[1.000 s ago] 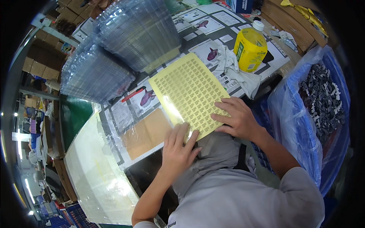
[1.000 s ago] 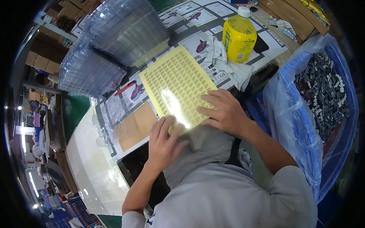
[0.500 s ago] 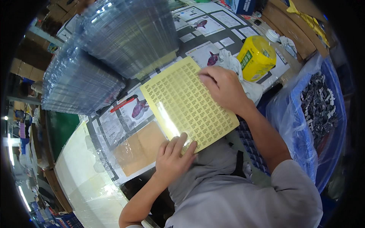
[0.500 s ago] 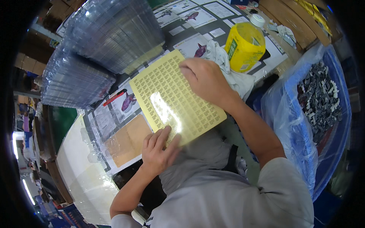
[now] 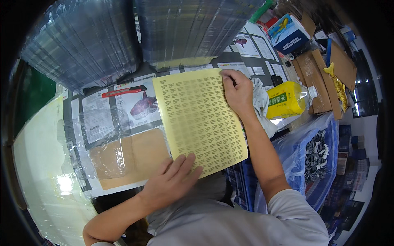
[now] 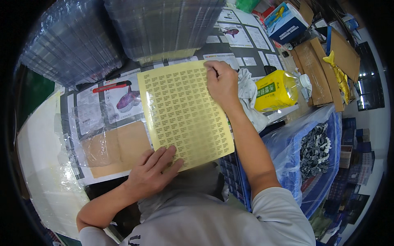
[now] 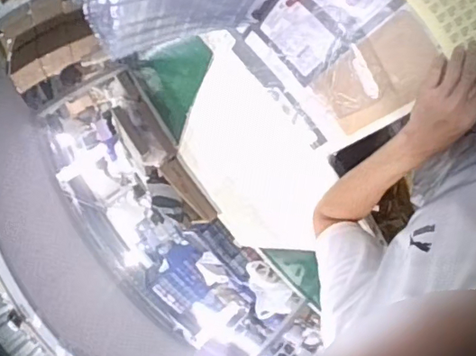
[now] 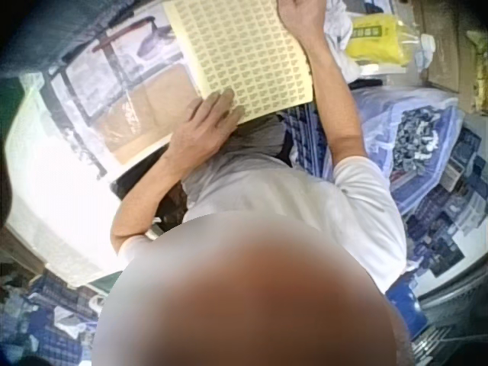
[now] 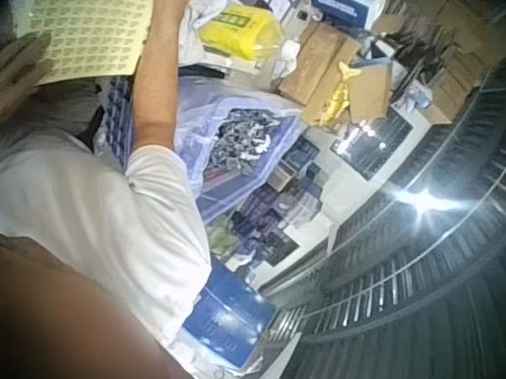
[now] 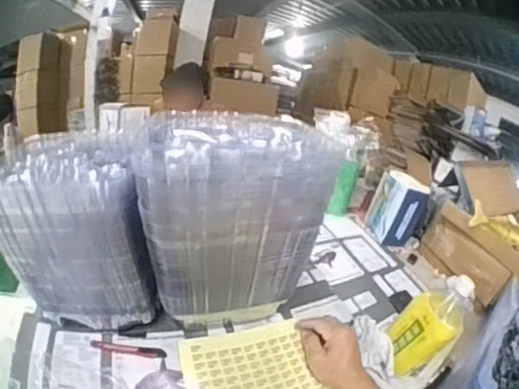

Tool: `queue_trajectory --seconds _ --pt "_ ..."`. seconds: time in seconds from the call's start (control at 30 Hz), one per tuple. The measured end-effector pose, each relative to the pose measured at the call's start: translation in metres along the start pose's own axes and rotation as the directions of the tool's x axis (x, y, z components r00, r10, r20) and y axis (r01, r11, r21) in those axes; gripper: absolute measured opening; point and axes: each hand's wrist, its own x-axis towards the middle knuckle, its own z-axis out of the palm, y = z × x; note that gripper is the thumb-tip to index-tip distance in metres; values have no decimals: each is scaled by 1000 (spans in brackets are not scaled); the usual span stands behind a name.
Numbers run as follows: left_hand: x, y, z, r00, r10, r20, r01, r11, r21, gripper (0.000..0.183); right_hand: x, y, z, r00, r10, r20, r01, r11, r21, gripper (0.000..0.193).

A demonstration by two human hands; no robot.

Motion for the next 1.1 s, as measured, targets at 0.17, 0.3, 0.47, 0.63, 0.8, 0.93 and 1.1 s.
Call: queue_trajectory --seconds 0.17,0.3,0.47,0.63,0.8,0.93,1.1 --pt "0 0 -5 1000 13 29 -13 1000 8 39 -3 -5 0 997 -80 -15 78 994 -72 20" --pt "-1 0 -1 999 52 -1 -52 998 40 40 -6 -4 -1 989 -115 -91 108 991 -81 23" --pt "-4 0 5 996 80 -47 -76 993 91 39 -5 1 -3 984 -178 -14 175 976 -132 26" --pt "-2 2 7 994 90 -60 -84 991 102 39 -5 1 -6 987 -96 128 126 961 -246 28" --pt "-1 2 4 995 95 -37 -91 990 112 41 -3 -4 -8 997 -63 41 69 987 -149 28" --pt "-1 2 2 997 79 -4 -78 993 90 42 -3 -5 -8 997 -72 38 76 986 -146 28" --pt "0 2 0 998 65 24 -67 995 72 44 -3 -2 -8 983 -125 138 155 959 -237 28"
